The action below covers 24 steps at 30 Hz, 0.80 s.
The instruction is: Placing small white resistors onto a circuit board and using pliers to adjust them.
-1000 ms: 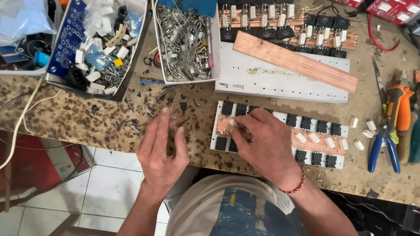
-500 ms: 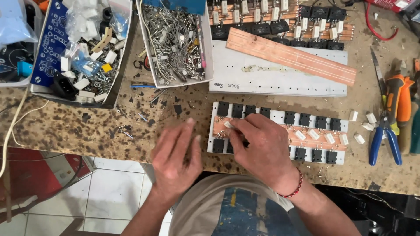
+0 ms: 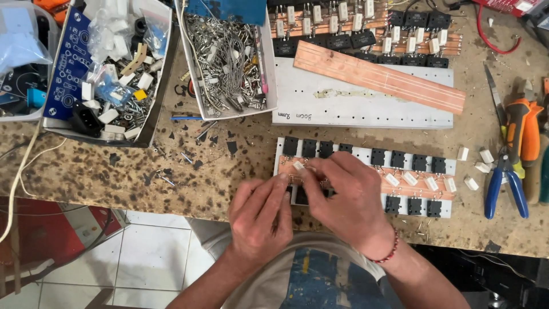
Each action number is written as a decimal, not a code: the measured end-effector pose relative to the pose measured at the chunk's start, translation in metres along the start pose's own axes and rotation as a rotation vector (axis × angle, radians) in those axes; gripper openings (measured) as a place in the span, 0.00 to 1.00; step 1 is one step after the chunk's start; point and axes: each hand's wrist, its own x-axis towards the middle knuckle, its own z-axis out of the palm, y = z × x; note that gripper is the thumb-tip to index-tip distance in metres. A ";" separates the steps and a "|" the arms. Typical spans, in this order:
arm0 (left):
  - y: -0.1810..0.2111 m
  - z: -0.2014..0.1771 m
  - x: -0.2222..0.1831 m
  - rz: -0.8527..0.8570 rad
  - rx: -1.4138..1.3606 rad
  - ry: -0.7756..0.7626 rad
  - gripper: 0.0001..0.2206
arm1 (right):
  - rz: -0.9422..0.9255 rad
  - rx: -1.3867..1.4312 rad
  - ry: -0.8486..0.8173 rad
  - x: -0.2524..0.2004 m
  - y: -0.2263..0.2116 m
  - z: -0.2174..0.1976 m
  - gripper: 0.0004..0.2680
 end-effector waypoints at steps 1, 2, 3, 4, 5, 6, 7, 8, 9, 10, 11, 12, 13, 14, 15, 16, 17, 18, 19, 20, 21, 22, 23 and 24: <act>-0.001 0.004 -0.005 0.001 0.001 -0.001 0.07 | 0.000 0.001 0.001 0.002 0.003 -0.005 0.03; -0.001 0.008 -0.010 -0.020 0.029 -0.009 0.08 | -0.037 -0.004 -0.006 0.004 0.006 -0.009 0.02; -0.002 0.012 -0.015 -0.040 0.057 -0.017 0.09 | -0.075 -0.009 -0.013 0.006 0.009 -0.014 0.01; 0.002 0.011 -0.013 -0.040 0.055 -0.017 0.09 | -0.074 -0.010 -0.013 0.006 0.017 -0.015 0.01; 0.007 0.009 -0.012 -0.028 0.135 -0.083 0.12 | -0.104 -0.031 -0.030 0.006 0.026 -0.016 0.02; 0.011 0.008 -0.010 -0.017 0.217 -0.145 0.16 | -0.139 -0.051 -0.048 0.007 0.035 -0.017 0.04; 0.014 0.006 -0.006 -0.018 0.219 -0.141 0.16 | -0.143 -0.050 -0.049 0.013 0.036 -0.022 0.04; 0.016 0.004 -0.003 -0.031 0.251 -0.187 0.15 | -0.180 -0.013 -0.137 0.020 0.036 -0.027 0.04; 0.019 0.002 0.000 -0.044 0.282 -0.233 0.15 | -0.217 0.025 -0.225 0.026 0.036 -0.031 0.04; 0.019 0.003 0.001 -0.048 0.285 -0.228 0.15 | -0.223 0.025 -0.228 0.029 0.038 -0.030 0.04; 0.018 0.004 0.001 -0.056 0.276 -0.202 0.14 | -0.245 0.031 -0.287 0.031 0.040 -0.029 0.05; 0.018 0.005 0.001 -0.065 0.265 -0.179 0.14 | -0.263 0.036 -0.347 0.033 0.042 -0.029 0.06; 0.018 0.006 0.000 -0.071 0.266 -0.176 0.14 | -0.266 0.037 -0.353 0.034 0.043 -0.027 0.06; 0.018 0.006 -0.002 -0.068 0.275 -0.171 0.14 | -0.306 0.017 -0.347 0.037 0.044 -0.026 0.05; 0.018 0.007 -0.003 -0.065 0.284 -0.165 0.15 | -0.345 -0.003 -0.342 0.039 0.045 -0.024 0.05; 0.018 0.007 -0.003 -0.070 0.286 -0.164 0.15 | -0.348 0.000 -0.346 0.041 0.046 -0.022 0.05; 0.019 0.007 -0.002 -0.069 0.295 -0.156 0.14 | -0.353 0.005 -0.375 0.043 0.046 -0.021 0.06; 0.019 0.007 -0.002 -0.066 0.301 -0.147 0.14 | -0.358 0.008 -0.402 0.045 0.047 -0.021 0.06; 0.019 0.008 -0.002 -0.069 0.302 -0.146 0.14 | -0.359 0.008 -0.405 0.047 0.047 -0.020 0.06; 0.019 0.009 -0.003 -0.070 0.322 -0.145 0.15 | -0.365 -0.011 -0.454 0.049 0.046 -0.019 0.08; 0.019 0.009 -0.003 -0.071 0.343 -0.145 0.16 | -0.371 -0.031 -0.503 0.050 0.046 -0.018 0.09; 0.019 0.010 -0.005 -0.073 0.344 -0.143 0.16 | -0.373 -0.031 -0.504 0.052 0.047 -0.017 0.09; 0.019 0.011 -0.007 -0.082 0.354 -0.145 0.16 | -0.403 -0.047 -0.516 0.054 0.048 -0.016 0.08; 0.019 0.012 -0.009 -0.090 0.363 -0.147 0.16 | -0.431 -0.065 -0.528 0.055 0.048 -0.016 0.07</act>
